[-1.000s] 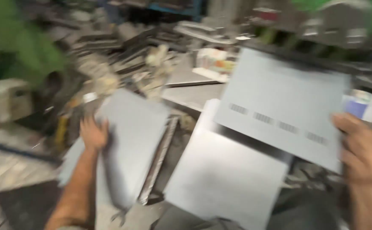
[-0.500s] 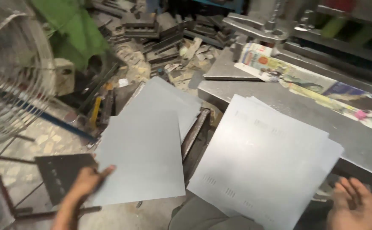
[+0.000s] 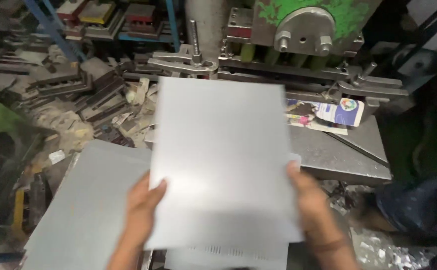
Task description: Feeding metal sheets into a stamping press to create slots.
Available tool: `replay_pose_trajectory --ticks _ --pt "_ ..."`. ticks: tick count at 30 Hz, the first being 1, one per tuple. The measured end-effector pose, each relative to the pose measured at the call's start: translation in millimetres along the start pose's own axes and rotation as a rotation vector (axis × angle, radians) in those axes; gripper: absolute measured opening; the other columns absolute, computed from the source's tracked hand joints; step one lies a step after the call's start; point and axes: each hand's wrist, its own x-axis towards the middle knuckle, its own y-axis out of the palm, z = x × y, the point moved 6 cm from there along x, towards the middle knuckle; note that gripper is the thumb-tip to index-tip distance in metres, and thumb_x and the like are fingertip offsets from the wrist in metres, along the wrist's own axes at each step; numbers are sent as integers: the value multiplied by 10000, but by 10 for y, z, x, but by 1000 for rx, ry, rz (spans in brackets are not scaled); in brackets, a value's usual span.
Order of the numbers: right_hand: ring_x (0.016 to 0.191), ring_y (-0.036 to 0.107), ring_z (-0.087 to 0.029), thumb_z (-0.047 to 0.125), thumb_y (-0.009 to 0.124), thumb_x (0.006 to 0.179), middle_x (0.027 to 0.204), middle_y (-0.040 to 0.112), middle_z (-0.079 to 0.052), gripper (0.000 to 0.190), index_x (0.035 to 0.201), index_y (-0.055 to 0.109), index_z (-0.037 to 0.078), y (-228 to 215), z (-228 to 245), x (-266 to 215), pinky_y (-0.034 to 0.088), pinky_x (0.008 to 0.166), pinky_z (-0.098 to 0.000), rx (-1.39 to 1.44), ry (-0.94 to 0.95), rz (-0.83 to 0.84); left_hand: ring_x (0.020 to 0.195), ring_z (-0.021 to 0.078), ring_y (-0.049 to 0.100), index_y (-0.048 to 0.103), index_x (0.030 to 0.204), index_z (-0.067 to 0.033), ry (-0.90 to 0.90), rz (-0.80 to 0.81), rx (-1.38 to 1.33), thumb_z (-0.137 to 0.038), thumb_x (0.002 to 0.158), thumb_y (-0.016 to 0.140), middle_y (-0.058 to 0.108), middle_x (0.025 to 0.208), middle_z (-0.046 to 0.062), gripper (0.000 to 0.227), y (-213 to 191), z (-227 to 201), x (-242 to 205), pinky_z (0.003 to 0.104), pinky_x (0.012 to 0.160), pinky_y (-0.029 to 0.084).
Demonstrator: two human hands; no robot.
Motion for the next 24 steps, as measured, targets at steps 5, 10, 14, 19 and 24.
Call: replay_pose_trajectory --ticks 5,10,14,19,24 --pt "1130 605 -312 128 507 1000 1307 649 -258 400 1325 598 -87 -669 531 304 441 1000 -358 380 390 0 1077 185 668 661 1307 12 4 162 -84 -251 979 542 746 1197 116 437 1073 86 592 306 981 504" --pt "846 659 -210 229 689 981 981 704 -135 306 1267 715 121 -768 -80 1182 538 810 -451 409 351 -22 1337 273 550 649 1362 -41 -17 206 -147 -288 1024 589 684 1296 155 422 1501 -65 1073 471 1174 359" --pt "849 711 -211 216 729 959 965 720 -120 231 1167 718 115 -721 -198 1735 562 799 -449 465 320 -14 1450 349 399 551 1425 25 53 254 -46 -263 1011 582 552 1457 225 506 1653 -381 1393 537 1209 263" --pt "746 737 -235 169 686 957 870 710 -137 223 1153 709 64 -666 -132 1872 604 702 -421 545 295 81 1537 440 210 345 1519 127 42 286 72 -284 1014 567 337 1592 328 688 1728 -536 1477 570 1243 144" --pt "736 752 -257 144 671 967 867 716 -166 200 1128 685 27 -661 -185 1901 622 685 -452 578 301 122 1486 346 370 397 1522 74 -17 293 -26 -236 1013 550 516 1480 253 616 1715 -589 1396 552 1222 226"
